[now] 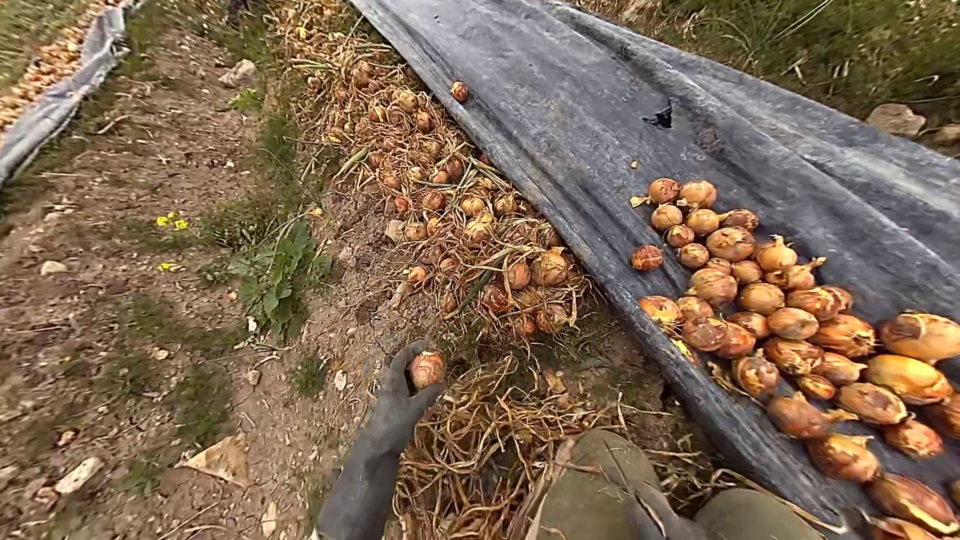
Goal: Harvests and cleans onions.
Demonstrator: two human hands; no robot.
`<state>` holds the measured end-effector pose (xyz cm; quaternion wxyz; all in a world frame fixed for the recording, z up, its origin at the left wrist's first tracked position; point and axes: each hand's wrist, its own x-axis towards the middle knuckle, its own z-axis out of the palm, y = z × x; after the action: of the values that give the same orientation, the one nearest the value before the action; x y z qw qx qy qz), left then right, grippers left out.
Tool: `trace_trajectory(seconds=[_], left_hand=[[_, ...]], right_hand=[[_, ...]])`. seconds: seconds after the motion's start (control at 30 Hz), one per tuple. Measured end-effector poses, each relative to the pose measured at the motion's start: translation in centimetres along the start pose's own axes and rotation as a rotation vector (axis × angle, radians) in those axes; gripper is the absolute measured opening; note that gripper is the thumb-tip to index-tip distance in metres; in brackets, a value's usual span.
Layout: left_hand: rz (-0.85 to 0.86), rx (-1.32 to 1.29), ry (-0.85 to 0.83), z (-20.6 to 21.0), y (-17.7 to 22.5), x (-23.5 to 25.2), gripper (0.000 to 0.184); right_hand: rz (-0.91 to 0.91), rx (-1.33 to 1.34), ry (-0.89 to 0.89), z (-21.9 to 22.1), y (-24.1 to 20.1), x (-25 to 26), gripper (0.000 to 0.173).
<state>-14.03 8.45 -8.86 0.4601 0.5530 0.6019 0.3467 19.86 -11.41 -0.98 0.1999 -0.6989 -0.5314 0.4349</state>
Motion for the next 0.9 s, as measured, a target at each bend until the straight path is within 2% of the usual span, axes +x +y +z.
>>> trace_trajectory(seconds=[0.07,0.1,0.17,0.23,0.3,0.37,0.4,0.47,0.5,0.53,0.6,0.67,0.73,0.77,0.8,0.9], left_hand=[[0.170,-0.117,-0.115,1.6,4.3,-4.5,0.079],[0.234,-0.126,-0.164,2.5,6.3,-6.5,0.077],[0.343,-0.097,-0.254,4.5,9.7,-9.8,0.068],[0.444,0.047,-0.374,6.0,11.8,-11.9,0.054],[0.522,0.290,-0.436,7.0,12.9,-13.5,0.060],[0.481,0.523,-0.441,7.6,14.0,-15.1,0.066],[0.395,0.620,-0.465,7.8,14.6,-15.7,0.066],[0.144,0.756,-0.557,8.2,15.7,-16.0,0.053],[0.054,0.797,-0.593,8.3,16.0,-15.7,0.042],[0.011,0.817,-0.605,8.5,16.1,-15.4,0.035],[-0.041,0.787,-0.580,8.8,16.9,-15.2,0.039],[-0.018,0.710,-0.484,9.3,18.0,-15.5,0.039],[0.154,0.726,-0.432,9.8,18.5,-15.9,0.041],[0.234,0.757,-0.431,10.3,18.9,-16.2,0.041],[0.244,0.807,-0.474,10.9,19.7,-16.5,0.042],[0.068,0.963,-0.735,13.6,22.1,-16.9,0.042]], right_hand=[[-0.121,0.037,0.031,1.3,0.4,2.1,0.053],[-0.133,0.071,-0.010,1.6,-0.2,3.0,0.058],[-0.178,0.299,-0.064,2.4,-1.9,3.7,0.060],[-0.256,0.620,-0.085,3.3,-3.0,2.7,0.058],[-0.204,0.812,-0.040,3.4,-3.8,0.8,0.056],[-0.122,0.822,0.015,3.4,-3.3,0.0,0.053],[-0.142,0.741,0.055,3.5,-2.8,0.0,0.051],[-0.319,0.379,0.203,3.2,-1.0,0.1,0.048],[-0.416,0.216,0.340,3.2,-0.3,0.3,0.049],[-0.480,0.154,0.437,2.9,0.3,0.2,0.050],[-0.461,0.224,0.481,1.4,1.1,-0.7,0.052],[-0.233,0.211,0.418,0.1,1.9,-1.8,0.054],[0.014,-0.003,0.153,-0.9,2.5,-2.0,0.068],[0.045,-0.043,0.024,-0.9,2.7,-2.0,0.072],[0.025,-0.011,-0.039,-0.5,2.9,-1.9,0.072],[-0.017,0.322,-0.007,0.0,1.5,-2.4,0.056]])
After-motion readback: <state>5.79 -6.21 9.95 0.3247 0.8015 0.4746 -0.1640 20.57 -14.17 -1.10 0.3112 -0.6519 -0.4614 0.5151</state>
